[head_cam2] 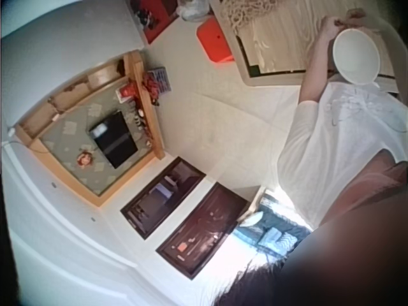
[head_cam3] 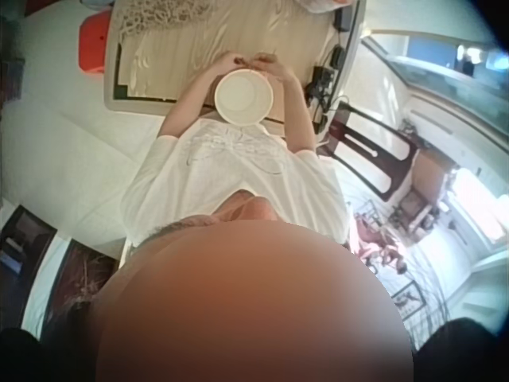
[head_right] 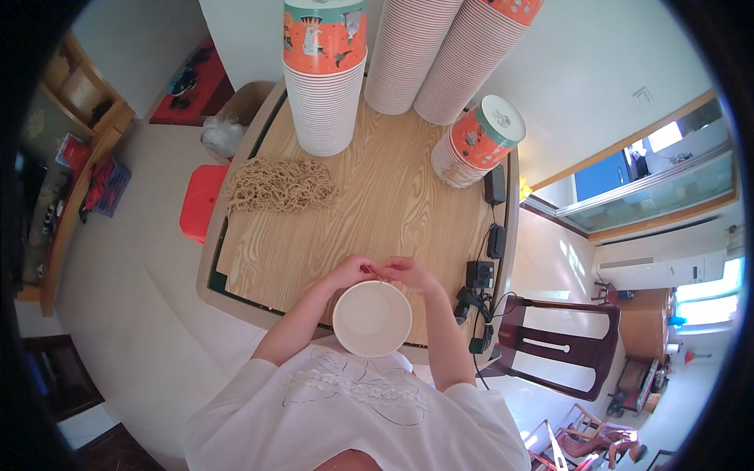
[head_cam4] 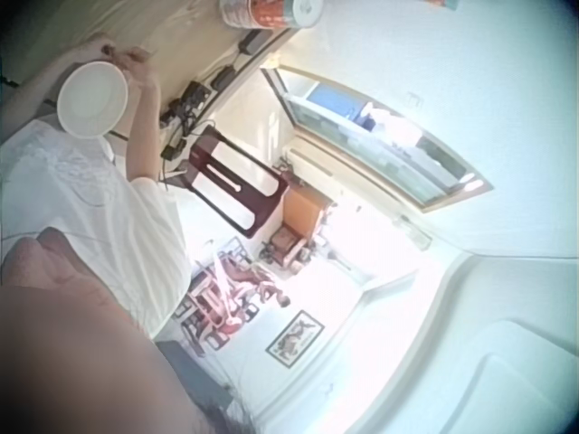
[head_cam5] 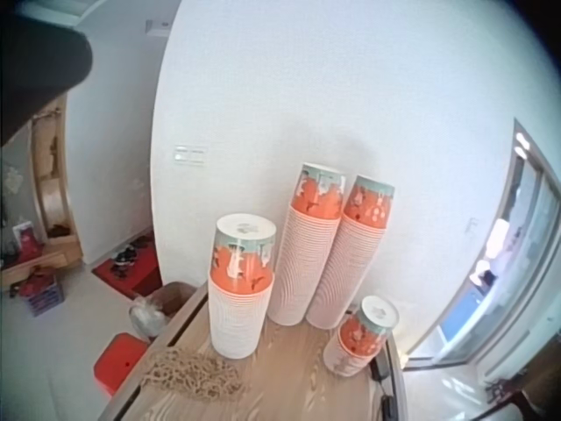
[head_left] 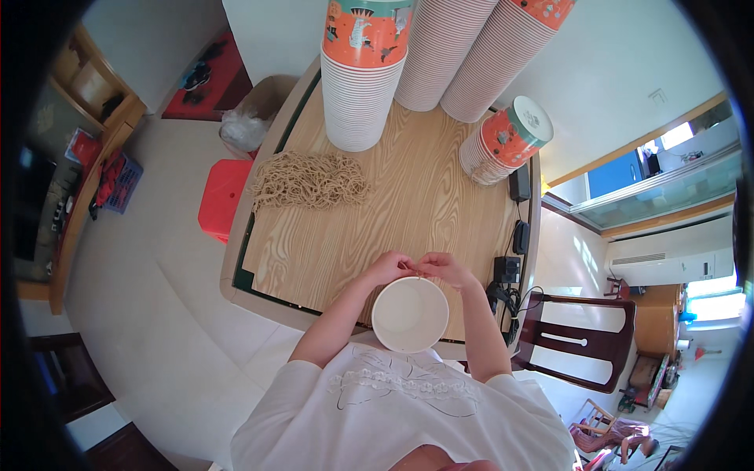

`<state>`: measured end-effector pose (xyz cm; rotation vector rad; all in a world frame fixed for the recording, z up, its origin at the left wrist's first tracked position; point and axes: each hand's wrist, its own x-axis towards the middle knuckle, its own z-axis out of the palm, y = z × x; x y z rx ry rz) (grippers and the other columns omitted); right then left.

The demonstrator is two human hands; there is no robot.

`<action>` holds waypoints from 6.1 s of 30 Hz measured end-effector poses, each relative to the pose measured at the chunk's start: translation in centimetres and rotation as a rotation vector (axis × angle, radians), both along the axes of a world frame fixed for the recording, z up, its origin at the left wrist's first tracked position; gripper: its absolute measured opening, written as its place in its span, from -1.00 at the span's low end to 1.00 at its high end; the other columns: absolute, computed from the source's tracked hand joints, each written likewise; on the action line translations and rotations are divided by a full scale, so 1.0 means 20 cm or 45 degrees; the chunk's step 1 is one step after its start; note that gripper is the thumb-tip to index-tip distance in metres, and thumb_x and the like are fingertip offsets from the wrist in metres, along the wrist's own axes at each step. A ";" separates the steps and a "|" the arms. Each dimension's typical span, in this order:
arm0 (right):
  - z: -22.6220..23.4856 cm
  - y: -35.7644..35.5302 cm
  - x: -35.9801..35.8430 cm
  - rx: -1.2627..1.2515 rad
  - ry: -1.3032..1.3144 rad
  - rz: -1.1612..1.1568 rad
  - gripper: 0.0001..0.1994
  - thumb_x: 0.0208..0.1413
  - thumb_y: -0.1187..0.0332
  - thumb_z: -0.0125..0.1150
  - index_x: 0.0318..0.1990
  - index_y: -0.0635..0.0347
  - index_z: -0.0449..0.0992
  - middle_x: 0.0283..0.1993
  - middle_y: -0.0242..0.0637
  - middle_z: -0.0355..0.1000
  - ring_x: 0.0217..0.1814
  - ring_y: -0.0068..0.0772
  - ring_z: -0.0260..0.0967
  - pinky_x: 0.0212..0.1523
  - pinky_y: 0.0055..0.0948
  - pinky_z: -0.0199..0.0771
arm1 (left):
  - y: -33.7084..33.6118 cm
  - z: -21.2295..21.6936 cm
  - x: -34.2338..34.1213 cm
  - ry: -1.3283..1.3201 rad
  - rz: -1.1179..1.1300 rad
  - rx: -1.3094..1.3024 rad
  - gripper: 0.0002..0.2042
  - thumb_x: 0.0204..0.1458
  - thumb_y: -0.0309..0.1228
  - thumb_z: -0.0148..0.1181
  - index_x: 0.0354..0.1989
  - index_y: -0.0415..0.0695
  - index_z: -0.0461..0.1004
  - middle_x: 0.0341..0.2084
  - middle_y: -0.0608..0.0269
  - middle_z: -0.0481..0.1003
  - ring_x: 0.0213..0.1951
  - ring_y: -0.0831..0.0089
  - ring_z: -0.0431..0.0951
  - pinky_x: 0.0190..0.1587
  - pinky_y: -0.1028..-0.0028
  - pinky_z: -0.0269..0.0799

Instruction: Packaging paper bowls by applying rubber bands around them.

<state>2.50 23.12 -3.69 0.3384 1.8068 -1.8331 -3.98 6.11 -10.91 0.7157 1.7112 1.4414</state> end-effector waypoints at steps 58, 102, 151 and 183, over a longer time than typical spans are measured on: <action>0.45 0.01 0.09 0.987 -0.250 0.441 -0.81 -0.17 0.36 0.22 -0.52 0.26 0.34 -0.63 -0.32 0.34 -0.66 -0.57 0.28 -0.61 -0.55 0.26 | -0.49 0.22 -0.23 0.055 0.412 -0.144 -0.86 -0.10 -0.48 0.10 -0.37 -0.25 0.49 -0.60 0.27 0.49 -0.55 0.59 0.44 -0.45 0.62 0.36; 0.35 -0.38 0.08 0.301 0.423 -0.031 -0.89 -0.05 0.41 0.13 -0.40 0.26 0.43 -0.47 -0.39 0.39 -0.42 -0.63 0.31 -0.36 -0.63 0.33 | -0.37 0.66 0.18 0.055 0.785 0.195 -0.91 -0.17 -0.51 0.19 -0.56 -0.27 0.44 -0.67 0.32 0.46 -0.58 0.66 0.43 -0.52 0.64 0.33; 0.45 -0.21 0.01 0.830 0.525 0.173 -0.91 -0.11 0.51 0.10 -0.39 0.29 0.45 -0.50 -0.23 0.42 -0.44 -0.46 0.37 -0.37 -0.53 0.36 | -0.18 0.46 0.20 -0.434 0.517 0.175 -0.87 -0.04 -0.36 0.09 -0.47 -0.17 0.43 -0.74 0.52 0.27 -0.71 0.76 0.17 -0.69 0.71 0.02; 0.21 -0.24 -0.03 1.058 0.400 0.195 -0.76 -0.19 0.44 0.09 -0.27 0.12 0.32 -0.47 -0.18 0.37 -0.37 -0.19 0.36 -0.35 -0.29 0.35 | -0.13 0.26 0.23 -1.632 0.910 0.523 -0.91 -0.03 -0.43 -0.01 -0.51 -0.04 0.23 -0.72 0.45 0.15 -0.75 0.66 0.04 -0.76 0.64 -0.08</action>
